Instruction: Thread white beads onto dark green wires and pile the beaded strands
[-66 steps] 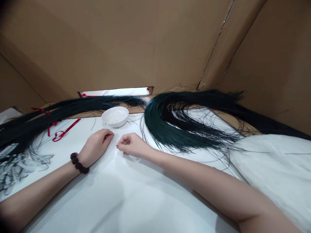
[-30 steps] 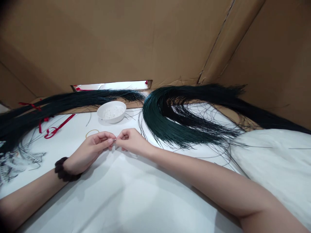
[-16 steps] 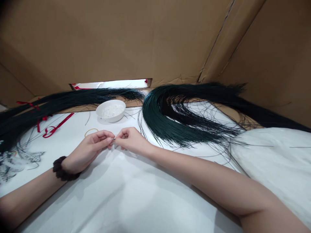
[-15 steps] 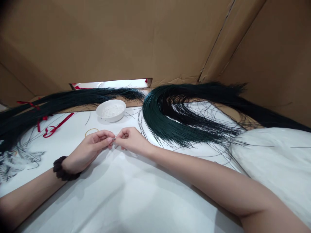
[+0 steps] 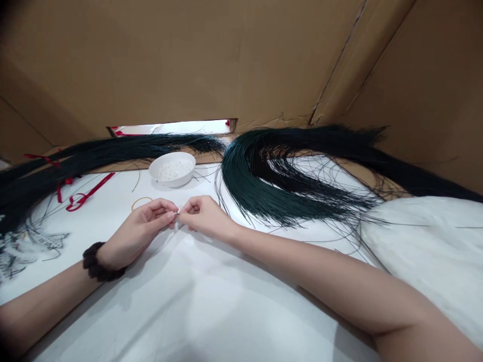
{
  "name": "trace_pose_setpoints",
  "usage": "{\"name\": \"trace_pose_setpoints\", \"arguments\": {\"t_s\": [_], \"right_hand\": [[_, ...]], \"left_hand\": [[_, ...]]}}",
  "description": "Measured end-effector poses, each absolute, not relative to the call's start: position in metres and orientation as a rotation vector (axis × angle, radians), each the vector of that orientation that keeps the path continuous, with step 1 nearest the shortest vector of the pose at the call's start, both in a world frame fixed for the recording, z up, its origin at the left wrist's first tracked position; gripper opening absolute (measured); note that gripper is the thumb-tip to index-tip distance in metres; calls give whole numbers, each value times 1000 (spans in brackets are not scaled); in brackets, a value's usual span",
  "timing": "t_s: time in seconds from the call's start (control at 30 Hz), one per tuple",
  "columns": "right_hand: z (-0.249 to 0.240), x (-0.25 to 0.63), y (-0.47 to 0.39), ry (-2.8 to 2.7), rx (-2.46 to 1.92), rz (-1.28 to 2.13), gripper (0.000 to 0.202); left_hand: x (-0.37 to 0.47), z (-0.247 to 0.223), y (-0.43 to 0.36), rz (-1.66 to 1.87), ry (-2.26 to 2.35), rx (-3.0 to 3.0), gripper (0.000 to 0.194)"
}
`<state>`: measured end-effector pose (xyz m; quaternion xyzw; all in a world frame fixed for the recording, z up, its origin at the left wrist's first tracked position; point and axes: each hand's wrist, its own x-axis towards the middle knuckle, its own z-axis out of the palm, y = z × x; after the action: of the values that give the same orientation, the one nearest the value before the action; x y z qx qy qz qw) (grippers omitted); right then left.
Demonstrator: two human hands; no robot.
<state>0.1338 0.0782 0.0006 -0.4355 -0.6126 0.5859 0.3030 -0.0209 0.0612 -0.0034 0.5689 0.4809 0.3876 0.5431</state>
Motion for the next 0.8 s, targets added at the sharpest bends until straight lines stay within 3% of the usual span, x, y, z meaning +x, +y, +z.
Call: {"name": "trace_pose_setpoints", "arguments": {"t_s": [0.8], "right_hand": [[-6, 136, 81, -1688, -1115, 1453, 8]], "left_hand": [[-22, -6, 61, 938, 1160, 1335, 12]]}}
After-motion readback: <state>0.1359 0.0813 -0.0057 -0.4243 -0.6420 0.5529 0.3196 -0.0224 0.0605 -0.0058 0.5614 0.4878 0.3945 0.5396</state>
